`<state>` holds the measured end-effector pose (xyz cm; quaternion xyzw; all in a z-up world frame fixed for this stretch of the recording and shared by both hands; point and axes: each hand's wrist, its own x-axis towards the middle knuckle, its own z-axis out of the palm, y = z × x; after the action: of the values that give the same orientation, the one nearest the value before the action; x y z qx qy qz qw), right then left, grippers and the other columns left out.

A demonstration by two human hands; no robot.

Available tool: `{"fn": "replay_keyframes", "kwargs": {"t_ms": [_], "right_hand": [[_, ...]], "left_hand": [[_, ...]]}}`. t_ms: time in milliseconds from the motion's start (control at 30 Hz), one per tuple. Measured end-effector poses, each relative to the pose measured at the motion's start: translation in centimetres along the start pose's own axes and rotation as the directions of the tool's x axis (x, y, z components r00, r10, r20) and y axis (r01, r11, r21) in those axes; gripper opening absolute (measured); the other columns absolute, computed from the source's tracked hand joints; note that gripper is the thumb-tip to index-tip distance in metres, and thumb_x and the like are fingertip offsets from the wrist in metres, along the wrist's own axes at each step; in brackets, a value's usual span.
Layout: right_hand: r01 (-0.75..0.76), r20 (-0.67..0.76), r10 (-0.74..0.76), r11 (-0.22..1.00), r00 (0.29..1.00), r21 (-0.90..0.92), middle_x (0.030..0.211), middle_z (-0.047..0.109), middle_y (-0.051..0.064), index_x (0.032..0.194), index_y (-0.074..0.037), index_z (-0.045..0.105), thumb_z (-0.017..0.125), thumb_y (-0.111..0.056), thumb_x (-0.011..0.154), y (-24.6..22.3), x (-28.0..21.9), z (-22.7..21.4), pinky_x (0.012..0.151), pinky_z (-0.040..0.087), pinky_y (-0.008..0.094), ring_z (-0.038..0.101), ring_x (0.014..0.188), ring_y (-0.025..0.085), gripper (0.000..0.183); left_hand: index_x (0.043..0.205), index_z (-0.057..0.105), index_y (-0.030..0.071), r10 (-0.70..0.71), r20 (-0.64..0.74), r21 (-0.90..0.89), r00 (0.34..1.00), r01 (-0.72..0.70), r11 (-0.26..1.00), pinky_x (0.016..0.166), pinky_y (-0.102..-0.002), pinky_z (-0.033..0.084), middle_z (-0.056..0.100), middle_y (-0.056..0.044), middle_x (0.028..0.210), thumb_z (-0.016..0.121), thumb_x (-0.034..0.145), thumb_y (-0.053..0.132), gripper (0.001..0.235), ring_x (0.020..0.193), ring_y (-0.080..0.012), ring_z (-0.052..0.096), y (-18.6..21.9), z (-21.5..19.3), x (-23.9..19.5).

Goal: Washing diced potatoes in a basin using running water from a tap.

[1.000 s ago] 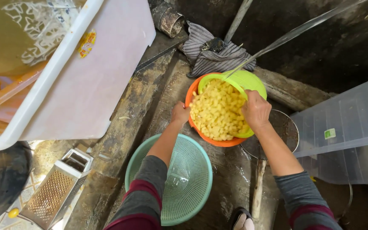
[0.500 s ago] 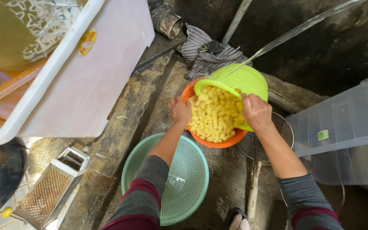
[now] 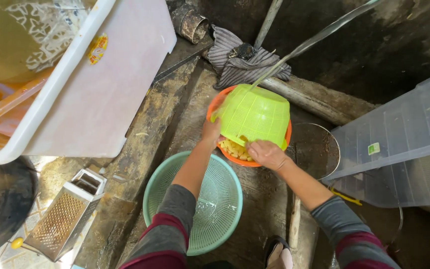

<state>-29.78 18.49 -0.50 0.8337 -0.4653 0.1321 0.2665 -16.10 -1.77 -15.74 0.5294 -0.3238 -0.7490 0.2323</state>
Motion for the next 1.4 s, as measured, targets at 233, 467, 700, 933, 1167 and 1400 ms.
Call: {"fn": "replay_keyframes", "kwargs": {"t_ms": [233,467,700,933,1167,1400], "right_hand": [[-0.258,0.136,0.233,0.944,0.963,0.207,0.086,0.059,0.007,0.103,-0.002,0.067,0.066,-0.009,0.091,-3.4,0.8,-1.9,0.061,0.052,0.037,0.061,0.077,0.023,0.014],[-0.775,0.040,0.785,0.601,0.618,0.195,0.091,0.061,0.012,0.090,-0.006,0.062,0.070,-0.014,0.095,-9.4,0.5,-0.2,0.078,0.049,0.047,0.060,0.090,0.034,0.013],[-0.921,-0.235,0.968,0.013,-0.086,0.390,0.111,0.054,0.032,0.120,0.010,0.055,0.087,-0.016,0.084,-9.4,-3.2,4.5,0.089,0.047,0.059,0.054,0.105,0.050,0.054],[0.424,0.729,0.447,-0.606,-0.519,0.673,0.127,0.063,0.017,0.123,0.002,0.057,0.053,-0.007,0.098,-4.7,-10.0,13.2,0.084,0.062,0.051,0.068,0.106,0.033,0.027],[0.423,0.583,0.446,-0.412,-0.679,0.807,0.127,0.069,0.018,0.126,0.009,0.062,0.041,-0.017,0.106,-3.9,-7.6,11.7,0.086,0.064,0.046,0.072,0.103,0.030,0.039],[0.336,0.530,0.398,-0.461,-0.748,0.821,0.131,0.066,0.018,0.131,0.014,0.052,0.038,-0.032,0.109,-5.3,-2.9,3.4,0.084,0.067,0.043,0.073,0.104,0.030,0.053]], "left_hand": [[0.130,0.061,0.004,0.327,0.128,0.434,0.936,-0.350,0.830,0.068,-0.040,0.061,0.075,-0.015,0.105,0.061,0.096,0.025,0.040,0.081,-0.0259,0.075,-0.5,-2.9,-3.8],[0.144,0.041,0.009,0.273,-0.037,0.326,0.961,-0.247,0.913,0.058,-0.038,0.062,0.070,-0.016,0.106,0.063,0.092,0.008,0.056,0.068,-0.0241,0.074,-1.9,0.8,-10.7],[0.147,0.040,0.010,0.241,-0.171,0.161,0.955,-0.215,0.963,0.050,-0.038,0.057,0.072,-0.019,0.105,0.063,0.088,0.001,0.064,0.064,-0.0268,0.070,-1.0,2.7,-12.5],[0.151,0.029,0.011,0.273,-0.246,0.245,0.930,-0.213,0.946,0.082,-0.040,0.057,0.065,-0.020,0.124,0.069,0.085,0.003,0.077,0.103,-0.0329,0.069,-3.5,3.5,-14.7],[0.153,0.019,0.007,0.272,-0.207,-0.002,0.940,-0.279,0.960,0.112,-0.037,0.042,0.053,-0.018,0.144,0.064,0.084,-0.005,0.083,0.132,-0.0290,0.055,-5.3,4.1,-19.0],[0.161,0.006,0.011,0.243,-0.139,-0.065,0.960,-0.253,0.965,0.114,-0.035,0.040,0.046,-0.015,0.151,0.061,0.086,-0.009,0.095,0.136,-0.0256,0.051,-5.2,4.4,-21.9]]}}
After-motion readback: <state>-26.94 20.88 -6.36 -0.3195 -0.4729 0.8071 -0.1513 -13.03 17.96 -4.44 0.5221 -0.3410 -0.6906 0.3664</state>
